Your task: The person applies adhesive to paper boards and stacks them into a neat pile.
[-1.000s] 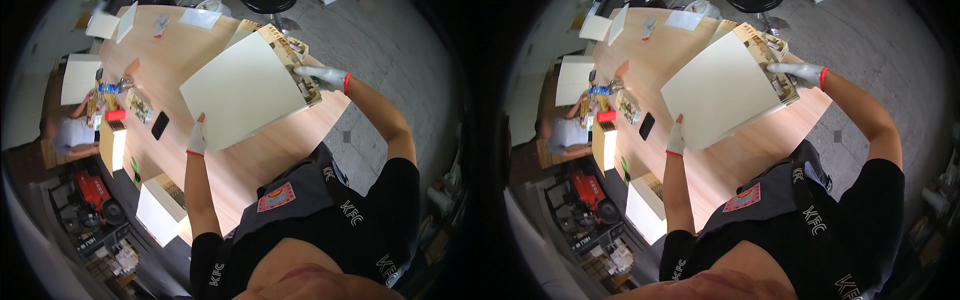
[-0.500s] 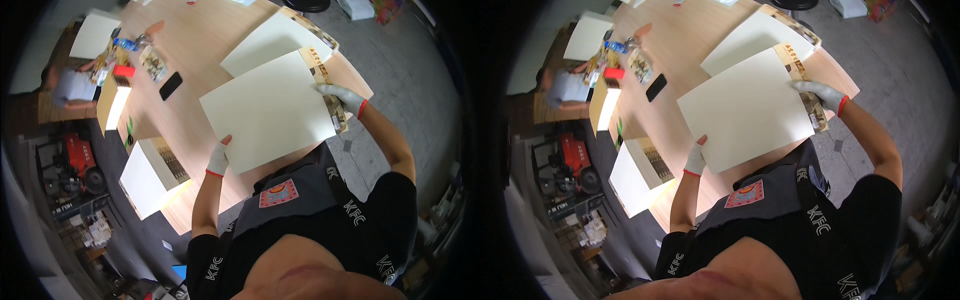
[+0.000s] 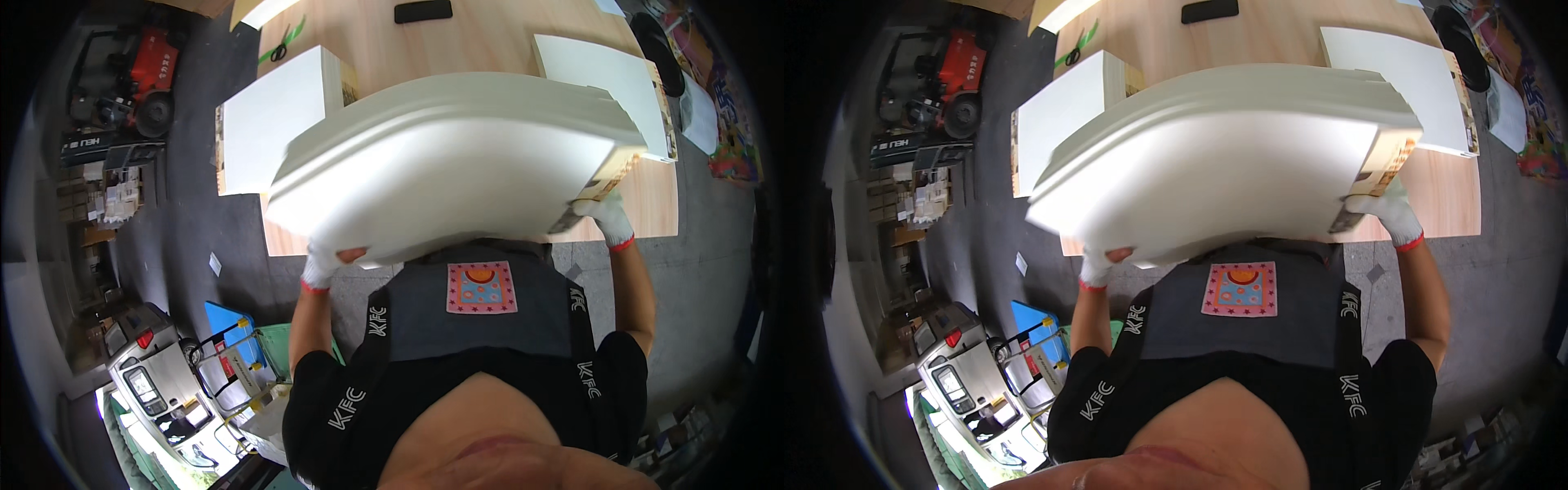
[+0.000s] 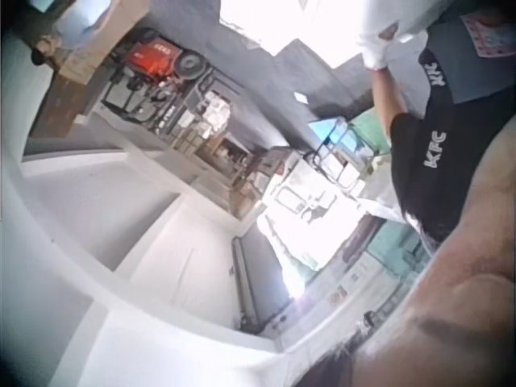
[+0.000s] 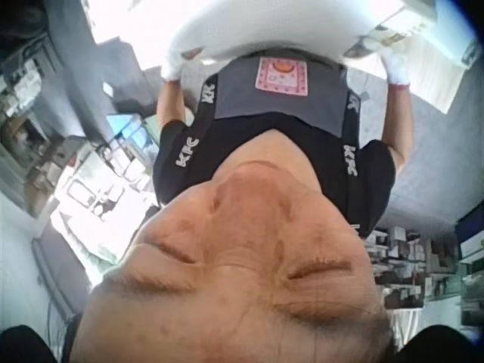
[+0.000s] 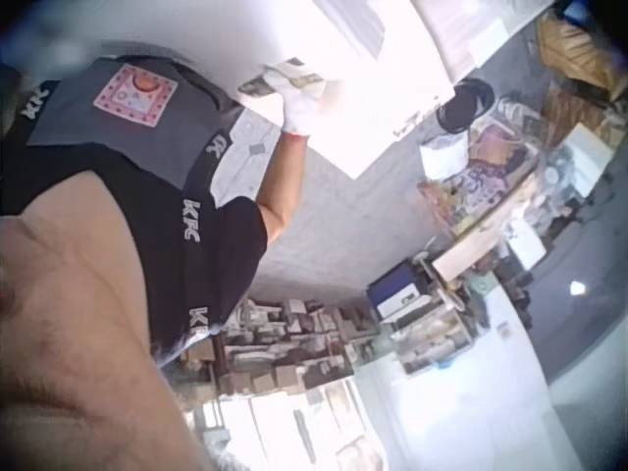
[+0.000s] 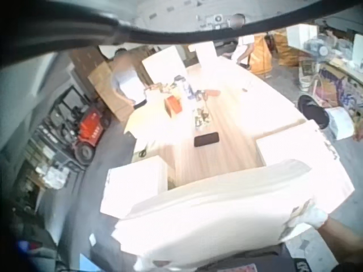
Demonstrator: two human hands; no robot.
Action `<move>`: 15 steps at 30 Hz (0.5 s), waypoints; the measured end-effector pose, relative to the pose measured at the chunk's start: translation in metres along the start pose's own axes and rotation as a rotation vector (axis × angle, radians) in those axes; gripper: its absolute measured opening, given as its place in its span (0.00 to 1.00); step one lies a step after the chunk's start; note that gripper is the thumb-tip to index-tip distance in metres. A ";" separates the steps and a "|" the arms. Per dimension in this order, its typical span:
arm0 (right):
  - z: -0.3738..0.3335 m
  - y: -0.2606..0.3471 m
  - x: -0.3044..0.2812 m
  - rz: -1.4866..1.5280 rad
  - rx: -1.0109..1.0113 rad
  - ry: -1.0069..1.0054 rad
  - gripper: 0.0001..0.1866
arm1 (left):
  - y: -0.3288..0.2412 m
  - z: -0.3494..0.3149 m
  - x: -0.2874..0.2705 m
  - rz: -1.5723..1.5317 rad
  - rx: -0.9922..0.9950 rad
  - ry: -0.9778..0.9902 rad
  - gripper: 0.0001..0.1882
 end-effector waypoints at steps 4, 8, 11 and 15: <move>0.007 0.003 0.017 -0.150 0.024 0.224 0.37 | 0.019 -0.047 -0.013 -0.309 -0.227 -0.210 0.24; 0.020 0.012 0.046 -0.300 -0.229 0.347 0.35 | 0.040 -0.058 -0.007 -0.703 -0.395 -0.392 0.22; 0.023 0.016 0.056 -0.263 -0.254 0.423 0.38 | 0.040 -0.051 -0.008 -0.857 -0.457 -0.416 0.20; 0.018 0.021 0.040 -0.448 -0.132 0.460 0.47 | 0.026 -0.042 -0.016 -1.028 -0.550 -0.451 0.18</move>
Point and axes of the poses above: each hand's wrist, its own z-axis towards the middle knuckle, its own x-axis out of the palm, y = z × x, the point moved 5 cm from there along z, towards the middle knuckle, and after that the axes turned 2 degrees about y, right-handed, at the moved point
